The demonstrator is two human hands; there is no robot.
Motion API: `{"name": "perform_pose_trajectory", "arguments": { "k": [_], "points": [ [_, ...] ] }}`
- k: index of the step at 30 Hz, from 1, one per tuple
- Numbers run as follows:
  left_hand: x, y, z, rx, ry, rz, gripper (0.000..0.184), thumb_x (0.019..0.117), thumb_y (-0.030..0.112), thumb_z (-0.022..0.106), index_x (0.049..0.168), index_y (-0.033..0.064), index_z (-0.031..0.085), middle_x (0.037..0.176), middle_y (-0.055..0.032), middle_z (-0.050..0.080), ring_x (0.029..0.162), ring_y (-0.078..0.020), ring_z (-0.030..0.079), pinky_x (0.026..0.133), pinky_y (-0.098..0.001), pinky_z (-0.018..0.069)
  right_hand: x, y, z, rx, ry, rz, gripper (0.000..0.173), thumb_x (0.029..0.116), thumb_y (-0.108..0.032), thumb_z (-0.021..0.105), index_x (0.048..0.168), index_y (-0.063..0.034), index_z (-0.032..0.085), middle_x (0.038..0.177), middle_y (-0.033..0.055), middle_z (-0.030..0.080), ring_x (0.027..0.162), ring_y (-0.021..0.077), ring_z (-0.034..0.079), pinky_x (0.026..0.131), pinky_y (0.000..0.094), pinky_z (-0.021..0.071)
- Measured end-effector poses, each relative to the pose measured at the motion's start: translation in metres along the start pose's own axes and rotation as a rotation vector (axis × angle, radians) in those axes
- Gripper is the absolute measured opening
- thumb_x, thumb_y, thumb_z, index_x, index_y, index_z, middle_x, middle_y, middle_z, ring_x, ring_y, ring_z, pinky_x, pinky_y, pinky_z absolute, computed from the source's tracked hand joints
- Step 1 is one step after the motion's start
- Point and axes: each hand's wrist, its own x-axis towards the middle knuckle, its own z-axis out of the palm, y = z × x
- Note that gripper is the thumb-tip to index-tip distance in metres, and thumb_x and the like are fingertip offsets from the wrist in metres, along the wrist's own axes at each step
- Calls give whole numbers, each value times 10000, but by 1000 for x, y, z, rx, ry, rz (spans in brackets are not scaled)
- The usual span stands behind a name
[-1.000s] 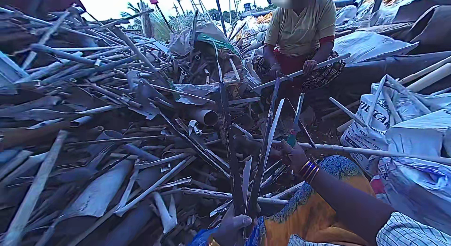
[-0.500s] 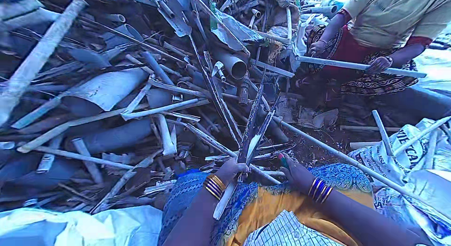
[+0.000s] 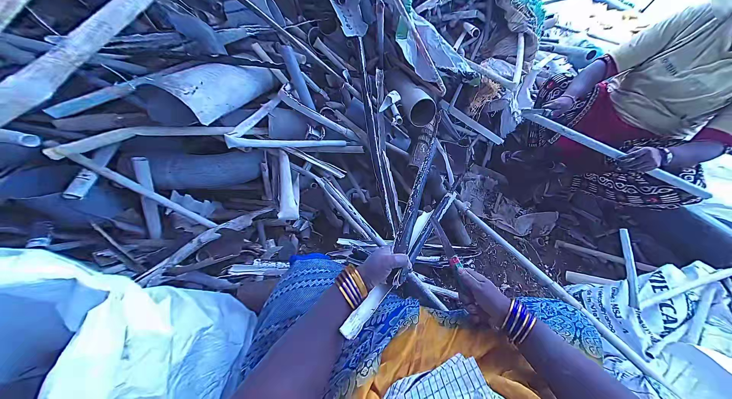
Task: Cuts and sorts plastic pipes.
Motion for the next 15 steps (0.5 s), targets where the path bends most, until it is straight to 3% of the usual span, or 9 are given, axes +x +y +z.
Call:
{"name": "perform_pose_trajectory", "arguments": {
  "k": [6,8,11,13,15],
  "points": [
    [1,4,4,139,-36,-20,85,953,48,577,1034,23,577,766,0,608,626,-59,587,601,-226,503,14,-3,-7,202,63,37,416,1136,-413,245,1003,-104,489,587,-41,415,413,54,371,394,195,343],
    [4,3,5,214,-32,-25,91,946,55,606,1024,12,588,786,-10,601,660,-68,584,640,-247,500,5,-4,11,171,-16,40,379,1137,-404,261,1055,-105,479,598,-36,425,414,57,391,393,195,366],
    [10,2,5,302,-41,-64,210,952,91,649,1112,-31,586,902,-66,607,773,-111,591,741,-304,507,-5,-5,26,-32,-138,8,332,1131,-373,298,1200,-103,478,630,-27,439,438,69,411,420,218,389],
    [12,3,3,315,-56,-57,270,973,138,651,1161,-44,582,968,-85,619,835,-121,591,798,-322,498,3,-6,21,-222,-26,-51,358,1128,-362,340,1245,-65,501,673,2,466,480,94,449,467,250,427],
    [8,4,2,204,-48,33,257,1055,165,518,1195,-43,575,981,-59,614,847,-78,581,802,-283,492,11,-8,12,-407,74,-89,413,1128,-348,356,1318,-15,510,831,87,530,624,176,520,612,353,480]
  ]
}}
